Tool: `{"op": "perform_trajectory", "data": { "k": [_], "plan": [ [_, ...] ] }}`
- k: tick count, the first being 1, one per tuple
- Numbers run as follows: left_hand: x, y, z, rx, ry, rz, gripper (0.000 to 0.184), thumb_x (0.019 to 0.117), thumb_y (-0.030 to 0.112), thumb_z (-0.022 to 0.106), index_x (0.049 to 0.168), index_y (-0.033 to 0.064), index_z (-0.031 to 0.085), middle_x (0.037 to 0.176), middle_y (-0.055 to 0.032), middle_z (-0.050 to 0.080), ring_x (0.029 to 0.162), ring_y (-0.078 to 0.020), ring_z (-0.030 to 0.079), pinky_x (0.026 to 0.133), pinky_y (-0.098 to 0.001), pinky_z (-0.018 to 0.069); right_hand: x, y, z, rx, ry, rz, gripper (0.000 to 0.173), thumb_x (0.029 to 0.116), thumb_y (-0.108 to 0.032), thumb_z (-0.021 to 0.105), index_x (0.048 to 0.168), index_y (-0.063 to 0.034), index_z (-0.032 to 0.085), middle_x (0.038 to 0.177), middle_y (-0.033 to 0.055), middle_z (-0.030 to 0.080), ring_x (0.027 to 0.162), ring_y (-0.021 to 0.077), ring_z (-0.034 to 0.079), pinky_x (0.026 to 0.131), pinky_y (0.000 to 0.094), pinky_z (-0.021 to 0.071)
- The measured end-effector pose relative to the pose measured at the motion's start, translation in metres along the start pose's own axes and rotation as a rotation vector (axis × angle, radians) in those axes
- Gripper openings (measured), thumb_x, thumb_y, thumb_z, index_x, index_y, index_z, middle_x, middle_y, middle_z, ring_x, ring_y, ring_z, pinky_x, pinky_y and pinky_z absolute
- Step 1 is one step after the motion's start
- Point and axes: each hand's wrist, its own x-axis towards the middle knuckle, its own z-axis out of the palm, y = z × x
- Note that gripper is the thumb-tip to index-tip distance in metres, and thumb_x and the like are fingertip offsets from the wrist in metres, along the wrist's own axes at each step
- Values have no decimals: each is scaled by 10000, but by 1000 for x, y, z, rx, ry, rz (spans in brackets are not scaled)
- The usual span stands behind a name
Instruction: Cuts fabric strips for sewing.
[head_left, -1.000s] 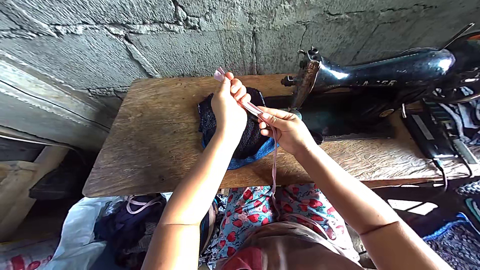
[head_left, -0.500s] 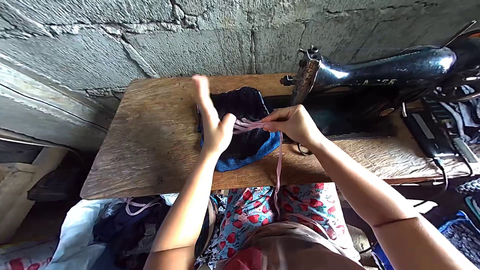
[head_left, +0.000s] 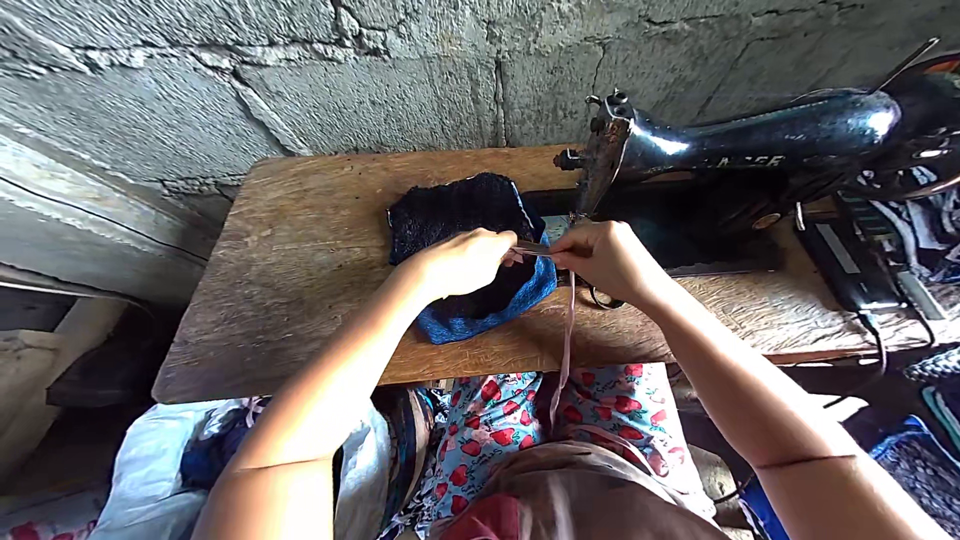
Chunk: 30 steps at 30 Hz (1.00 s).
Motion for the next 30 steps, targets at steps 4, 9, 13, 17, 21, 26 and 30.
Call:
{"op": "perform_trajectory", "data": {
  "k": [4, 9, 13, 17, 21, 26, 30],
  "plan": [
    [2, -16, -4, 119, 69, 34, 208, 1090, 110, 451, 1074, 15, 636, 920, -143, 665, 900, -302, 682, 817, -485, 546, -19, -8, -9, -417, -292, 267, 316, 922, -80, 685, 1213, 33, 639, 1246, 234, 630, 1208, 426, 595, 914, 604, 518],
    [3, -23, -8, 306, 157, 118, 198, 1064, 72, 486, 1009, -21, 652, 888, -187, 674, 932, -371, 691, 864, -525, 525, -25, 3, -10, -416, -316, 234, 331, 905, -74, 698, 1211, 47, 662, 1234, 242, 646, 1203, 426, 599, 937, 586, 509],
    [5, -21, -15, 410, 121, 20, 214, 1067, 75, 470, 1064, -28, 658, 947, -208, 678, 996, -393, 677, 887, -538, 504, -27, 17, -13, -407, -291, 252, 340, 902, -107, 741, 1203, 32, 669, 1203, 221, 670, 1210, 410, 601, 966, 587, 500],
    [8, -24, -19, 448, 131, -2, 227, 1074, 67, 455, 1074, -37, 657, 942, -219, 680, 1000, -404, 673, 905, -545, 492, -30, 25, -15, -410, -268, 159, 276, 914, -121, 715, 1139, 35, 684, 1111, 211, 687, 1045, 389, 674, 878, 569, 529],
    [11, -27, -24, 458, 134, 0, 240, 1081, 70, 447, 1108, -42, 658, 993, -231, 688, 1047, -420, 666, 926, -550, 489, -35, 13, -29, -412, -277, 218, 250, 937, -206, 731, 1126, -45, 698, 870, 165, 715, 857, 384, 702, 747, 594, 530],
    [11, -29, -30, 485, 130, 12, 242, 1080, 69, 446, 1134, -27, 662, 1030, -224, 685, 1075, -410, 658, 947, -547, 481, -40, 9, -55, -484, -103, 25, 274, 837, -385, 751, 888, -118, 712, 648, 53, 627, 619, 275, 648, 534, 514, 478],
    [8, -26, -33, 508, 141, 16, 224, 1067, 35, 455, 1124, -42, 658, 1035, -241, 671, 1078, -431, 646, 964, -558, 473, -28, 2, -76, -517, -241, 75, 390, 848, -474, 769, 1010, -131, 685, 759, 39, 656, 731, 249, 659, 618, 507, 490]
  ]
}}
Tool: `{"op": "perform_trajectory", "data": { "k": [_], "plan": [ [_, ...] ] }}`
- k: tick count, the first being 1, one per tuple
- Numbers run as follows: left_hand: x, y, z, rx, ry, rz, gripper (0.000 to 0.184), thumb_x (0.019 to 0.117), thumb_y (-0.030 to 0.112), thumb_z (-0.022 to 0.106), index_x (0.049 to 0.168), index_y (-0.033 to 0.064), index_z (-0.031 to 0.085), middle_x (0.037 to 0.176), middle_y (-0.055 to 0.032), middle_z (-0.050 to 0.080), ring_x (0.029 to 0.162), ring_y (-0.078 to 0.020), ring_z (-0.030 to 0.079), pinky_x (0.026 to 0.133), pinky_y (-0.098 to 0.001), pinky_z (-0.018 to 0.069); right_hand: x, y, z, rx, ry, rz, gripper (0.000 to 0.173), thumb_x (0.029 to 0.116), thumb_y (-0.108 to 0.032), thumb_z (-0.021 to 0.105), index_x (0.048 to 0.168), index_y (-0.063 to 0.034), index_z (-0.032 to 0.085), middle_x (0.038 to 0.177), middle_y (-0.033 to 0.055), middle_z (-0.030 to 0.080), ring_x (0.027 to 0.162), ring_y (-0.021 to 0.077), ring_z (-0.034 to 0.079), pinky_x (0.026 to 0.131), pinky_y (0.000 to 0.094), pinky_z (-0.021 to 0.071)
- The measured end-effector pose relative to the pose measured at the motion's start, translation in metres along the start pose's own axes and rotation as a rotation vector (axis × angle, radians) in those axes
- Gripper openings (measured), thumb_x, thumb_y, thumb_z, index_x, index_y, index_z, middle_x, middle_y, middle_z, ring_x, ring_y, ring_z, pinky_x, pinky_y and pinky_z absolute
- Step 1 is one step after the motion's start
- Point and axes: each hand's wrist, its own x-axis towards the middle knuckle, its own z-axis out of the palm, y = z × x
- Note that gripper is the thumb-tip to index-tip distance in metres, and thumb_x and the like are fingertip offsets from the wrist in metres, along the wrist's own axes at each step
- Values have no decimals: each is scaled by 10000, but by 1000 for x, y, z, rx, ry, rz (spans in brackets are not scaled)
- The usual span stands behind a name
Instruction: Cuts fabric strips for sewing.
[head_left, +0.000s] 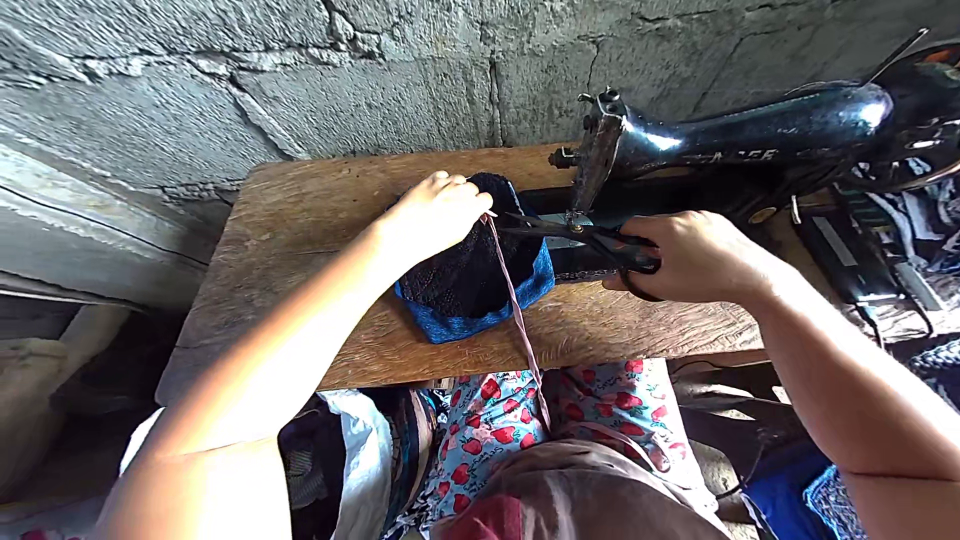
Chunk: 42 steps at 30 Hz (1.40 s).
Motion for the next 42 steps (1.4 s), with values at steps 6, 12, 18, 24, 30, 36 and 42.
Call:
{"op": "perform_trajectory", "data": {
  "k": [6, 12, 18, 24, 30, 36, 42],
  "plan": [
    [0, 16, -4, 121, -44, 42, 208, 1055, 9, 467, 1122, -36, 658, 1018, -226, 668, 1061, -406, 647, 938, -513, 479, 23, -10, -5, -63, -106, -44, 456, 863, -549, 732, 1012, -121, 686, 760, 73, 659, 748, 289, 663, 629, 521, 475],
    [4, 31, -11, 166, -129, 25, 239, 1063, 16, 448, 1145, -42, 664, 1052, -224, 674, 1089, -394, 637, 944, -503, 467, 39, -24, 0, -41, -98, -101, 433, 866, -518, 748, 939, -97, 681, 720, 85, 636, 712, 296, 647, 615, 514, 458],
    [2, 30, -12, 178, -135, 20, 230, 1057, -2, 447, 1141, -44, 657, 1048, -221, 669, 1090, -390, 635, 950, -496, 462, 41, -28, 7, -1, -44, -98, 412, 849, -492, 780, 844, -100, 657, 653, 59, 588, 652, 258, 609, 589, 490, 431],
    [2, 30, -12, 179, -151, 2, 236, 1060, 2, 444, 1150, -36, 659, 1057, -215, 670, 1096, -383, 634, 954, -491, 462, 41, -21, 13, 40, -2, -111, 356, 845, -429, 797, 803, -96, 678, 630, 62, 589, 637, 265, 609, 578, 497, 433],
    [4, 27, -5, 173, -154, 18, 232, 1056, -4, 448, 1145, -36, 659, 1046, -212, 671, 1087, -377, 637, 940, -485, 462, 40, -19, 18, 20, -28, -104, 339, 866, -409, 798, 878, -83, 710, 663, 93, 624, 657, 299, 633, 593, 523, 456],
    [2, 21, -6, 175, -112, 15, 215, 1062, 18, 457, 1130, -44, 652, 1031, -219, 663, 1069, -396, 636, 928, -498, 468, 43, -14, 36, -44, -122, -30, 518, 821, -577, 781, 1015, -105, 694, 809, 90, 688, 797, 309, 687, 670, 553, 514],
    [-1, 10, 0, -6, -24, -3, 212, 1063, 48, 470, 1090, -58, 652, 1005, -240, 671, 1050, -425, 650, 923, -547, 477, 41, -19, 61, 87, -116, -11, 469, 884, -394, 768, 1165, -37, 653, 998, 157, 703, 942, 351, 694, 784, 570, 535]
  ]
}}
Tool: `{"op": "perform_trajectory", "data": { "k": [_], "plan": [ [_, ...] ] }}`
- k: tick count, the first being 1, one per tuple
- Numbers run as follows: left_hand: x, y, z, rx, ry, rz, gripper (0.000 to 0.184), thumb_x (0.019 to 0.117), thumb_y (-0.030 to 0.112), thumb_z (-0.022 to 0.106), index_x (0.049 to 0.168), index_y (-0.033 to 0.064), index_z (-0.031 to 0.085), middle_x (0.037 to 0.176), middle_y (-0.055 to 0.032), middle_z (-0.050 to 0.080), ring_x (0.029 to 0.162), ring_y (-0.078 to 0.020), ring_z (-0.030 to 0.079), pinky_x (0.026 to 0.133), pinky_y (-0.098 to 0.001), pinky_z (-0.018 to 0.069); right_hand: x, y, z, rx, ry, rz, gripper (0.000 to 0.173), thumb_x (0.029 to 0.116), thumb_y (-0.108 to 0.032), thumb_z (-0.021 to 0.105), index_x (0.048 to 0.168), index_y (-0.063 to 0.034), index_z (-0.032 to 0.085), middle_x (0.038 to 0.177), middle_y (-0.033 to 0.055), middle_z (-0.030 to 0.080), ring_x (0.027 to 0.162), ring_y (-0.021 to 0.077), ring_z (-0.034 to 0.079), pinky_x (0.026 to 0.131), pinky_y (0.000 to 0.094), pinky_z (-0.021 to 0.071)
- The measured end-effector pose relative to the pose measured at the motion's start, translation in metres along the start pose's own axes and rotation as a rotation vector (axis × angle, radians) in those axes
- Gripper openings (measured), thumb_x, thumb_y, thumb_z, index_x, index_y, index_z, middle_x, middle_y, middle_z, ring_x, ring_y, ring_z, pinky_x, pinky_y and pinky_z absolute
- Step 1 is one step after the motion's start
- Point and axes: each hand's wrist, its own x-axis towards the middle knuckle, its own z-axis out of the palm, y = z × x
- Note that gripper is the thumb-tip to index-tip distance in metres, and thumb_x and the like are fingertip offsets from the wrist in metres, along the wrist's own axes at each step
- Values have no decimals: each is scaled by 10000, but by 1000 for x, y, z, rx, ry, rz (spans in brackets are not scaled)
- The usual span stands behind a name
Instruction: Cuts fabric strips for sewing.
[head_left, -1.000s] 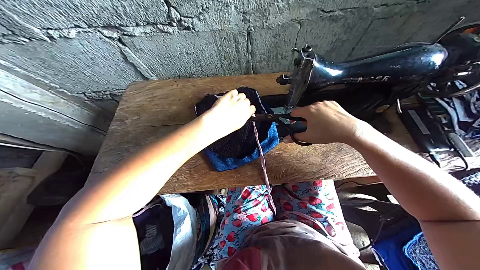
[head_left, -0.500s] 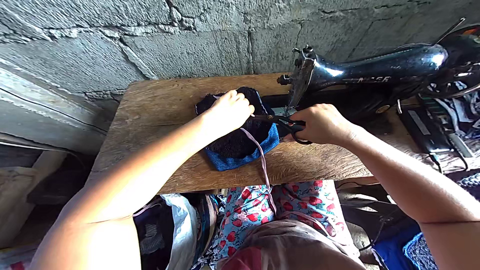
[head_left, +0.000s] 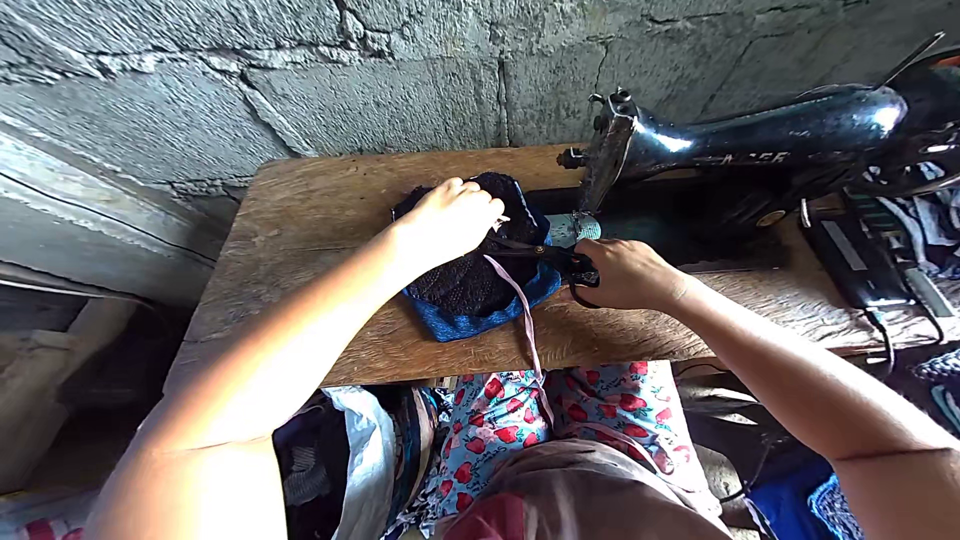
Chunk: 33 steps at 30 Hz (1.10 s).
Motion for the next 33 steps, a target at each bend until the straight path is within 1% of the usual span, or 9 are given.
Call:
{"op": "perform_trajectory", "data": {
  "k": [3, 5, 7, 9, 10, 14, 19, 22, 33],
  "plan": [
    [-18, 2, 0, -332, 239, -150, 212, 1064, 37, 451, 1044, -64, 637, 936, -220, 667, 926, -376, 683, 850, -539, 534, -13, 3, 8, 102, 111, -20, 482, 855, -413, 782, 1106, -24, 649, 918, 153, 689, 862, 350, 685, 722, 572, 520],
    [-40, 15, 1, -612, 485, -336, 282, 1109, 148, 408, 1082, -14, 638, 843, -84, 620, 742, -162, 595, 719, -345, 503, -32, 7, 16, 231, 245, -79, 585, 857, -516, 709, 1115, 4, 641, 869, 146, 674, 790, 317, 667, 676, 548, 521],
    [-62, 42, 10, -910, 761, -426, 268, 1117, 211, 410, 1111, 39, 614, 787, 45, 580, 627, 24, 504, 599, -145, 436, -53, 4, 29, 378, 364, -111, 756, 856, -713, 581, 1108, -1, 621, 806, 64, 603, 719, 168, 573, 634, 399, 479],
    [-70, 79, 23, -1160, 926, -397, 250, 1104, 166, 395, 1121, 33, 605, 772, 73, 570, 620, 36, 515, 581, -142, 459, -73, -8, 41, 506, 456, -164, 890, 832, -859, 503, 1080, -10, 601, 803, -12, 558, 717, 15, 494, 635, 228, 438],
    [-70, 97, 28, -1232, 965, -361, 245, 1100, 149, 385, 1110, 37, 602, 775, 84, 576, 644, 28, 538, 607, -162, 484, -81, -14, 46, 535, 489, -193, 906, 824, -870, 503, 1069, -3, 599, 816, -7, 564, 737, -1, 493, 657, 203, 437],
    [-61, 140, 39, -1193, 1119, -189, 198, 1095, 114, 425, 1063, 34, 603, 854, 84, 664, 756, 55, 630, 712, -146, 557, -100, -24, 58, 483, 553, -240, 892, 823, -852, 533, 1048, 6, 621, 789, 24, 569, 725, 49, 501, 673, 235, 444],
    [-51, 157, 39, -989, 1113, -177, 197, 1070, 89, 470, 1033, -45, 609, 845, -32, 672, 731, 34, 616, 670, -118, 524, -116, -16, 66, 443, 621, -218, 839, 850, -826, 535, 1013, -7, 614, 749, 31, 554, 682, 66, 500, 636, 243, 440],
    [-45, 166, 38, -928, 1038, -201, 203, 1041, 73, 479, 957, -48, 619, 710, -31, 605, 645, 12, 569, 619, -114, 485, -125, -9, 71, 464, 662, -189, 817, 866, -807, 540, 1001, -4, 612, 739, 34, 544, 672, 64, 487, 621, 234, 425],
    [-36, 203, 52, -1209, 874, -50, 256, 1074, 86, 448, 920, -37, 612, 757, 7, 644, 715, 47, 610, 694, -118, 524, -168, -1, 111, 541, 696, -142, 739, 924, -776, 486, 923, -42, 576, 633, 14, 481, 559, 64, 468, 531, 233, 409]
  ]
}}
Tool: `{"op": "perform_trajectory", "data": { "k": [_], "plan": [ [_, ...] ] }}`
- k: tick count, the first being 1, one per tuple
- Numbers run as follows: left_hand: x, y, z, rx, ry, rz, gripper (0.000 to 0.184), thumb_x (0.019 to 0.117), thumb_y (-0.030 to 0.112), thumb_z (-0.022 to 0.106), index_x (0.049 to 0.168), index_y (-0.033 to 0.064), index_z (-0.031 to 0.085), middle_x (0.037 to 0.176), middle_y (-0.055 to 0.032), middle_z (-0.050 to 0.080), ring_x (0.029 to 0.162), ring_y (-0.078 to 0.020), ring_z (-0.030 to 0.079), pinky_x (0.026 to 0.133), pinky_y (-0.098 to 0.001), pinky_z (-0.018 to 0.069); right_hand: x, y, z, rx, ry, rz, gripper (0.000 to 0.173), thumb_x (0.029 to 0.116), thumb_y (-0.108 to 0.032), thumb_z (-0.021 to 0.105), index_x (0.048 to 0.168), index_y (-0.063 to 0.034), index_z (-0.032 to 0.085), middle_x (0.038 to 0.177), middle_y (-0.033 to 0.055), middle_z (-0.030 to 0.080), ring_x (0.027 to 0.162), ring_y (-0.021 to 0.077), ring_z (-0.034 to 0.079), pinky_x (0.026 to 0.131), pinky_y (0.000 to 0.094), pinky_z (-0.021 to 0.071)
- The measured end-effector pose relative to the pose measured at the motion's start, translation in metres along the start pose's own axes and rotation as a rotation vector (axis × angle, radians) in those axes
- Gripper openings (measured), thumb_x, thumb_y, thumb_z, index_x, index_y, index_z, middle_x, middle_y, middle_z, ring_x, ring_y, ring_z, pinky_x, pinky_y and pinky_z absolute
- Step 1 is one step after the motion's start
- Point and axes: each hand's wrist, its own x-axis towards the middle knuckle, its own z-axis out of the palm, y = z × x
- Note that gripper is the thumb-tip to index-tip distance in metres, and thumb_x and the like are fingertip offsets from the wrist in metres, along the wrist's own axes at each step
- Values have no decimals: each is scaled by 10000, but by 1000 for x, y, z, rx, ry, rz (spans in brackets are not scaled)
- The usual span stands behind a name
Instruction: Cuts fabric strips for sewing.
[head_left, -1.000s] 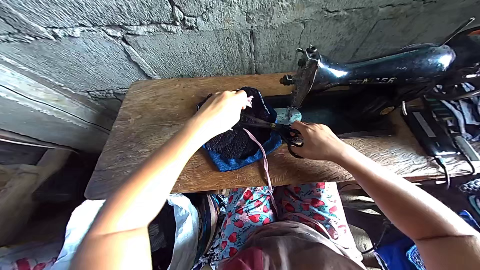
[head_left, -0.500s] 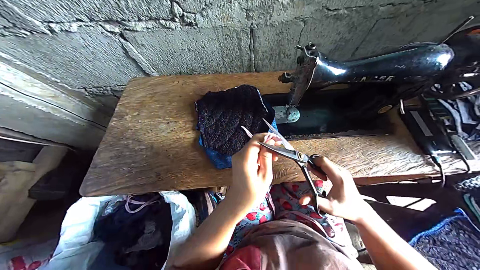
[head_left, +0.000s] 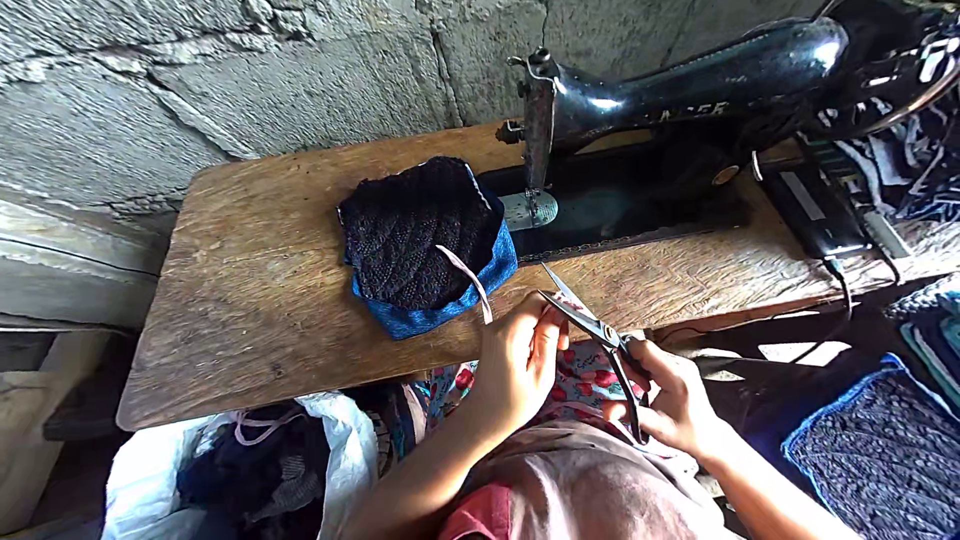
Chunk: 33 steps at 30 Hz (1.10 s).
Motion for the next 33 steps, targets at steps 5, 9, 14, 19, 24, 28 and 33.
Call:
{"op": "perform_trajectory", "data": {
  "k": [5, 9, 14, 19, 24, 28, 33],
  "plan": [
    [-43, 0, 9, -171, -43, -123, 247, 1093, 101, 418, 947, -3, 588, 775, 42, 638, 724, 47, 610, 698, -132, 528, -37, -3, -1, 38, -93, 9, 699, 956, -752, 452, 910, -62, 555, 592, 18, 453, 506, 70, 459, 474, 234, 397],
    [-69, -6, 11, -258, -61, -233, 243, 1082, 70, 413, 946, -1, 602, 762, 52, 633, 708, 36, 602, 683, -142, 524, -59, -2, -3, 68, -193, 75, 653, 965, -712, 491, 890, -68, 569, 567, 9, 450, 481, 68, 453, 457, 237, 388],
    [-75, -6, 8, -286, -57, -276, 231, 1075, 44, 406, 999, -41, 606, 778, 56, 631, 710, 45, 591, 684, -137, 518, -62, -3, -5, 172, -237, 130, 626, 966, -666, 544, 925, -46, 616, 604, 7, 519, 533, 10, 499, 501, 186, 425],
    [-71, -5, 2, -431, -25, -400, 260, 1070, 33, 358, 996, 6, 606, 787, 113, 602, 699, 62, 555, 670, -128, 489, -48, -3, -9, 463, -304, 220, 575, 948, -653, 594, 941, -80, 645, 665, -89, 566, 597, -96, 504, 547, 102, 424],
    [-68, -6, -8, -420, -85, -392, 276, 1056, 39, 381, 941, 43, 632, 800, 135, 581, 713, 98, 512, 659, -101, 439, -28, 0, -26, 146, -394, 200, 831, 801, -862, 553, 1001, -58, 619, 691, -44, 517, 617, -17, 472, 552, 188, 405],
    [-67, -11, -17, -317, -201, -288, 302, 1062, 74, 426, 904, 2, 673, 853, 72, 638, 784, 103, 553, 724, -99, 470, -15, 0, -32, 28, -457, 107, 816, 803, -849, 557, 987, -56, 616, 680, -1, 528, 617, 47, 505, 552, 245, 424],
    [-66, -13, -23, -288, -265, -317, 305, 1066, 96, 430, 908, 19, 679, 802, 93, 610, 720, 114, 513, 670, -90, 434, -13, 1, -25, 77, -461, 89, 787, 824, -823, 571, 971, -51, 612, 643, -15, 499, 576, 23, 470, 520, 216, 394]
  ]
}}
